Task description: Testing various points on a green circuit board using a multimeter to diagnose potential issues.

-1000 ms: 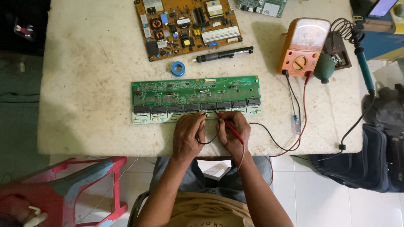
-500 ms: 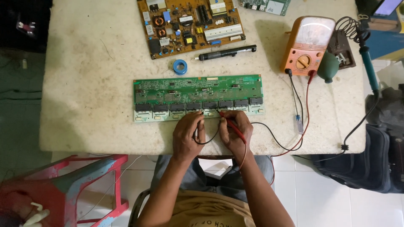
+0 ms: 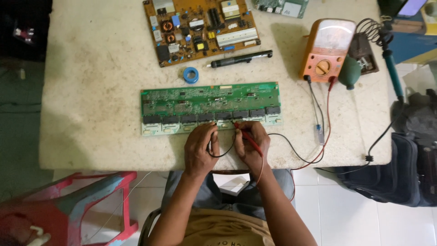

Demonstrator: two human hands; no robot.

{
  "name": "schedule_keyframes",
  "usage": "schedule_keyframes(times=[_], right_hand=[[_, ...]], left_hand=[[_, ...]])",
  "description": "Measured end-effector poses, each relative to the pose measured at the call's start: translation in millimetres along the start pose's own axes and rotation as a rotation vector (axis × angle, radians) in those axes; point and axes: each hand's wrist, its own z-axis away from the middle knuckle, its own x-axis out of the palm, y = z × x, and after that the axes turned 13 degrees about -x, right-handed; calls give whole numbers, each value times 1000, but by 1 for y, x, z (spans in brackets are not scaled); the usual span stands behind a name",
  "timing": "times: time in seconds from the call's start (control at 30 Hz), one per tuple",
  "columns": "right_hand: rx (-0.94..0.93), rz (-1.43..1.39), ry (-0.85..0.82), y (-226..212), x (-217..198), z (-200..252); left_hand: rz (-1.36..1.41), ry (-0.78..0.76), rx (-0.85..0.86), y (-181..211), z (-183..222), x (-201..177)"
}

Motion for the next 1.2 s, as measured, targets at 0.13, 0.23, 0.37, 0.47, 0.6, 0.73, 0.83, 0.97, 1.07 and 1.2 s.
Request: schedule_keyframes(times=[0.13,0.23,0.37,0.47,0.6,0.73,0.83,0.97,1.07,1.2], right_hand=[[27,-42,27,-3,3,0],[39,-63,44,2,3,3],[39,-34,39,-5,1,-2],[39,-8,39,-4,2,-2],[40,-3,38,-3,4,0],[32,13,39,-3,2,0],[43,12,33,-1,1,1],[58,-18,35,0,0,2],[80,-43,16,-6,-1,1],[51,-44,12,-12,-1,-6]], left_hand=[[-24,9,24,2,-3,0],[-52,17,36,1,-2,-1],[-22,-15,22,2,-3,-3],[-23,-29,19,-5,0,1],[-18,-48,-5,-7,2,1],[-18,-50,-15,-9,5,3],[-25,-14,10,-7,2,3],[-43,14,22,-7,2,6],[-66,31,18,-3,0,4],[-24,70,41,-1,-2,4]])
